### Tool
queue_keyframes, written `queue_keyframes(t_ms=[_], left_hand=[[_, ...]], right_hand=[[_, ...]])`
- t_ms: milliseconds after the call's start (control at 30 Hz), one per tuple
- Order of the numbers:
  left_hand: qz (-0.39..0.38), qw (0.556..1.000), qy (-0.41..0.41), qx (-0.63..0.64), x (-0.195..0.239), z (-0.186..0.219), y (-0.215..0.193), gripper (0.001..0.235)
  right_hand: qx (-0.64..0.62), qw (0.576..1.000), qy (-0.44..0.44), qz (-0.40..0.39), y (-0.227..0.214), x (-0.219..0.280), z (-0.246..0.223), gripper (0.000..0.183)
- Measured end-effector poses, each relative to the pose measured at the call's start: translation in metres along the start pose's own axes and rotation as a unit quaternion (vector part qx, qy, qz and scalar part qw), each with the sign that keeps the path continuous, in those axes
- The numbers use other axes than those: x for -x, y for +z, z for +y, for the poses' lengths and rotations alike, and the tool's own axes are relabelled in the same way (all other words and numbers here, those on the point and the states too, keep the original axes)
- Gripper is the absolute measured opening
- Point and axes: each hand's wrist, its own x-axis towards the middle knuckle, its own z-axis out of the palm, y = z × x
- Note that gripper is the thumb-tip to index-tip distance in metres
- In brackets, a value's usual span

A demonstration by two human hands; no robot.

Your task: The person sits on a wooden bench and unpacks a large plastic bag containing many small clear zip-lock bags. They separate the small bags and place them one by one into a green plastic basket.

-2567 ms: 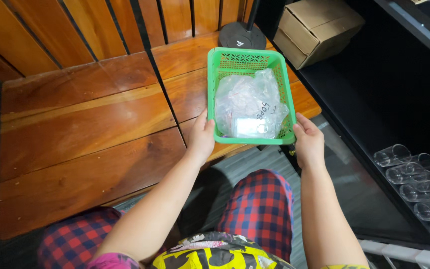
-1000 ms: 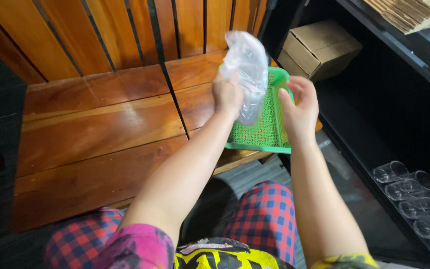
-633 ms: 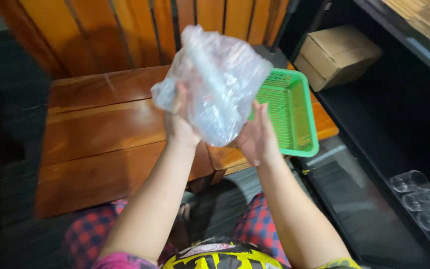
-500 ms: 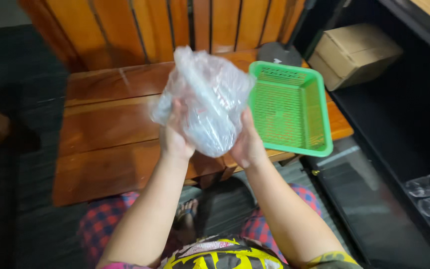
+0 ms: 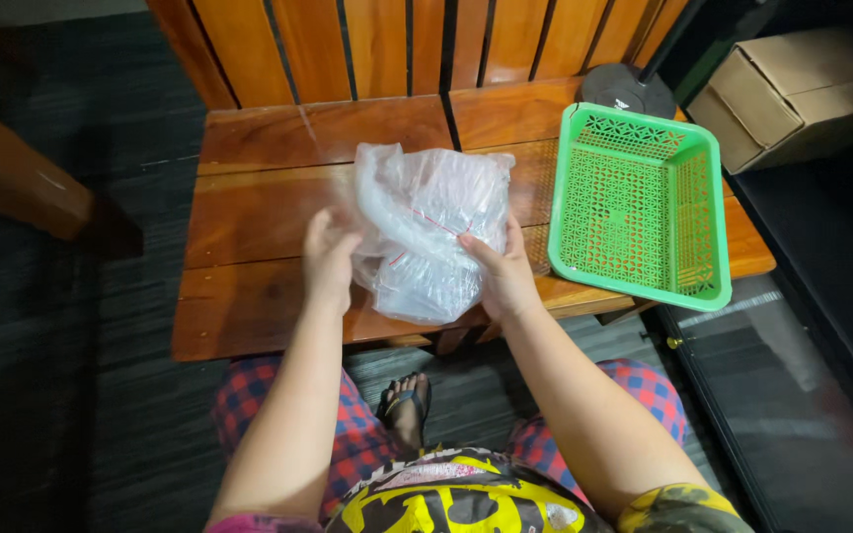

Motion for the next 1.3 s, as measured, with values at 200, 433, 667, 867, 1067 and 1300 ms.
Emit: queue_keyframes(t_ms=[200, 433, 667, 867, 1067, 1300], left_hand=[[-0.016, 0.973, 0.092, -0.213, -0.021, -0.012, 0.003, 0.05], [-0.081, 0.986, -0.094, -0.111, -0.016, -0.002, 0.024, 0.027], [-0.146, 0.989, -0.001, -0.015, 0.019, 0.051, 0.031, 0.038], [-0.203, 0.971, -0.056, 0.116, -0.031, -0.032, 0.011, 0.063], [-0.147, 0.964, -0.121, 0.186, -0.057, -0.041, 0.011, 0.064], [-0.051, 0.982, -0.127, 0.13, -0.046, -0.033, 0.027, 0.056]], right_hand=[[0.082, 0.996, -0.044, 0.005, 0.001, 0.004, -0.01, 0.086], [0.228, 0.968, -0.103, 0.012, -0.016, -0.017, -0.012, 0.062], [0.337, 0.918, -0.206, -0.035, 0.007, -0.031, -0.019, 0.014], [0.379, 0.894, -0.235, -0.032, 0.01, -0.042, -0.026, 0.012], [0.446, 0.813, -0.368, -0.063, 0.044, -0.032, -0.057, 0.01], [0.432, 0.785, -0.435, -0.089, 0.082, -0.042, -0.069, 0.011]])
